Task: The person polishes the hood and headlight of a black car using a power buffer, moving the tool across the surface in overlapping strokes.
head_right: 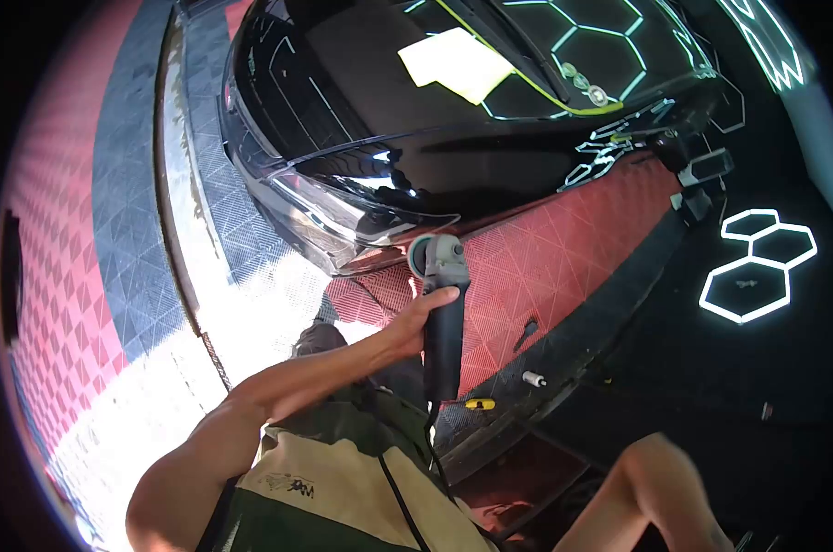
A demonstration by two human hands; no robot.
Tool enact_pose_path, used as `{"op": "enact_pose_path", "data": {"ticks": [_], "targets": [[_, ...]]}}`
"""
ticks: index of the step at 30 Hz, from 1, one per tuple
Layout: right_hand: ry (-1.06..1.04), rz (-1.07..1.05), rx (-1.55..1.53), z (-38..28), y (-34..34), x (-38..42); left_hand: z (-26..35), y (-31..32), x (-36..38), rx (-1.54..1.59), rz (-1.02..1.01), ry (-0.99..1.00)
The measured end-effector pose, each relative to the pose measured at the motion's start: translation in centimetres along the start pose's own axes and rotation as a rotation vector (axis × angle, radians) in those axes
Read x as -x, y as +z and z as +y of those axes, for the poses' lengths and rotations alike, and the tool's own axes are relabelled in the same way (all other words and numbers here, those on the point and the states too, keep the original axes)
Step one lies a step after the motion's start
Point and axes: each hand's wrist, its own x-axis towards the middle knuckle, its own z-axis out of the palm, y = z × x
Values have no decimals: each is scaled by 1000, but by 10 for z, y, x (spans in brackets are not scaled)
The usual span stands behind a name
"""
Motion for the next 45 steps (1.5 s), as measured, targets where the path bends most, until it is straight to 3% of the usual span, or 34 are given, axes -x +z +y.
{"op": "enact_pose_path", "data": {"ticks": [2,3,4,6,8,10,14,17,19,29,32,35,36,38,41,43,45], "targets": [[664,293,-282,138,82,82,-8,-7,-29,77,33,57],[1082,353,-379,180,123,141,-12,-9,-40,99,62,84],[1372,271,-402,201,160,226,-18,-13,-50,117,90,106],[1675,-258,-392,210,220,323,-32,-30,-82,188,108,160],[1778,-306,-557,211,253,369,-40,-44,-116,269,115,226],[2079,-189,-733,223,270,382,-43,-55,-139,263,35,278],[2161,-415,-707,268,270,399,-49,-75,-182,269,-22,393],[2135,-370,-765,284,278,425,-52,-93,-210,289,-109,480],[1861,-369,-556,289,283,474,-50,-101,-218,274,-97,495],[1714,-380,-629,310,330,472,-39,-147,-221,273,-183,578],[1543,-618,-478,313,355,491,-31,-165,-206,378,-246,595],[1496,-528,-436,307,369,480,-27,-176,-207,475,-379,613],[1490,-534,-437,305,369,478,-25,-174,-206,397,-322,574],[1637,-306,-641,295,363,476,-20,-168,-202,207,-159,494],[1641,-239,-611,291,362,480,-19,-166,-207,179,-135,484],[1643,-328,-597,293,368,484,-22,-177,-206,208,-110,468],[1653,-410,-586,290,381,491,-23,-196,-209,282,-335,535]]}}
